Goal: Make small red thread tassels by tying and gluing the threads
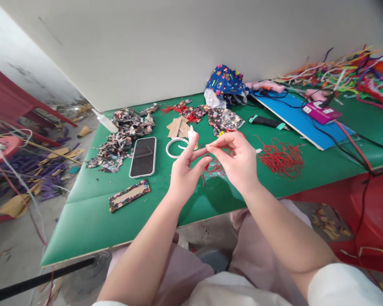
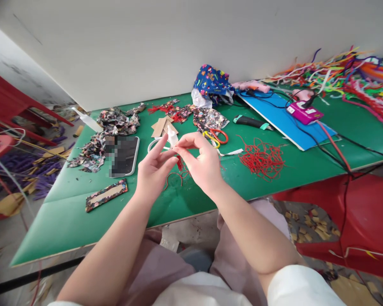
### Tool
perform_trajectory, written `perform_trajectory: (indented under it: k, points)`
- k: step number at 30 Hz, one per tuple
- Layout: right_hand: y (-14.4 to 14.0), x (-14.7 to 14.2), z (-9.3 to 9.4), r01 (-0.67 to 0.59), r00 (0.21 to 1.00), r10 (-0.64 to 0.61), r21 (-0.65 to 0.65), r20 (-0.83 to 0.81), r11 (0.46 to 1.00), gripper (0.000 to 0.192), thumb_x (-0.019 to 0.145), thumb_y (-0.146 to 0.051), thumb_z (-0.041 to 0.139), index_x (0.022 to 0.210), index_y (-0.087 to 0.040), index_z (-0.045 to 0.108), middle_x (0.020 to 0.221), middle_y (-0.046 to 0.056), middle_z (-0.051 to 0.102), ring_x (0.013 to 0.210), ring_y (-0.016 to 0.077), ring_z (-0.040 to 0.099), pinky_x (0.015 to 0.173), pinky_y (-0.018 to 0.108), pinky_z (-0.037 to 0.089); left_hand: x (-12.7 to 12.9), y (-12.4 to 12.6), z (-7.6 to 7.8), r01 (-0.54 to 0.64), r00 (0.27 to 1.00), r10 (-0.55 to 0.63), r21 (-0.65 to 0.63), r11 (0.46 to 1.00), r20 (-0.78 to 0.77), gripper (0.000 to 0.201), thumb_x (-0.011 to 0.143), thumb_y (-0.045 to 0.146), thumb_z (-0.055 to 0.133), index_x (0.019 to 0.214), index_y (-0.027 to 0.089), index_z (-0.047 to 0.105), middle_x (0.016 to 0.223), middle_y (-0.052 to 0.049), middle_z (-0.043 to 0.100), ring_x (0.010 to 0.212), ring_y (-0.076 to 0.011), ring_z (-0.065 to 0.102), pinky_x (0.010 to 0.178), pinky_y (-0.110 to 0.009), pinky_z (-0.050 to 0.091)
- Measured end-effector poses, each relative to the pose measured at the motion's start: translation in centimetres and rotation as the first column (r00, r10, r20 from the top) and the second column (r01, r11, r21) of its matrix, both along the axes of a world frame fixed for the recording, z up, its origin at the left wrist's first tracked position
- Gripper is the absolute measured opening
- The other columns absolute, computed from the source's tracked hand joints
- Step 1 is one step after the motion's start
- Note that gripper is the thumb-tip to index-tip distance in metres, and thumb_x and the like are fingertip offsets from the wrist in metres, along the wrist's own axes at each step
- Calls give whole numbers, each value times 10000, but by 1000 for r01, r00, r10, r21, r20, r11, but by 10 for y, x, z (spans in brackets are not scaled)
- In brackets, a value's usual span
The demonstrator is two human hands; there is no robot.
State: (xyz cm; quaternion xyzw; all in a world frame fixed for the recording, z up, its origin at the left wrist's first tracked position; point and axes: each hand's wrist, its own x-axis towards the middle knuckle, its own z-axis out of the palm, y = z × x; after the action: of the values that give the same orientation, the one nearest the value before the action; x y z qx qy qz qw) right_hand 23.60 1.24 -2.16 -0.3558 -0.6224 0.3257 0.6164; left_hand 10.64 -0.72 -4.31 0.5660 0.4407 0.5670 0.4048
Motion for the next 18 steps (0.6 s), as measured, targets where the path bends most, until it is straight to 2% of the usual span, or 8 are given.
perform_trajectory:
  k: [3, 8, 11, 14, 18]
  points:
    - [-1, -1, 0, -9, 1000, 9, -12, 27, 1000, 122, 755, -140, 637, 800, -228, 567, 782, -47, 630, 762, 98, 623, 754, 265, 521, 5, -1, 2, 75, 990, -65, -73, 994, 127, 701, 739, 268, 668, 1370, 272, 362, 916, -27, 713, 792, -127, 638, 743, -243, 500]
    - [1, -1, -2, -20, 1000, 20, -34, 11, 999, 117, 753, -164, 641, 794, -232, 556, 781, -46, 626, 752, 102, 621, 742, 269, 528, 8, 0, 3, 95, 976, -71, -107, 990, 206, 547, 753, 231, 654, 1278, 242, 502, 700, 23, 666, 630, -68, 570, 638, -185, 466]
    - [3, 0, -2, -2, 1000, 3, -35, 10, 999, 111, 754, -168, 638, 781, -232, 551, 777, -46, 627, 739, 102, 623, 729, 267, 529, 9, 0, 1, 174, 949, -131, -128, 976, 288, 478, 764, 254, 644, 1232, 239, 552, 761, 6, 683, 664, -85, 597, 632, -195, 475]
    - [4, 1, -1, 12, 1000, -11, -39, 17, 999, 106, 755, -173, 638, 780, -230, 552, 766, -46, 624, 737, 105, 622, 729, 272, 526, 11, 0, -1, 280, 892, -195, -161, 946, 408, 431, 768, 261, 641, 1194, 233, 584, 875, -31, 709, 733, -126, 642, 659, -234, 507]
    - [7, 4, -1, 16, 1000, -17, -44, -13, 999, 107, 755, -159, 640, 781, -228, 562, 753, -54, 610, 712, 87, 608, 714, 249, 516, 13, -1, -2, 368, 841, -234, -201, 908, 487, 401, 742, 222, 671, 1139, 233, 616, 877, -35, 720, 747, -146, 674, 681, -257, 532]
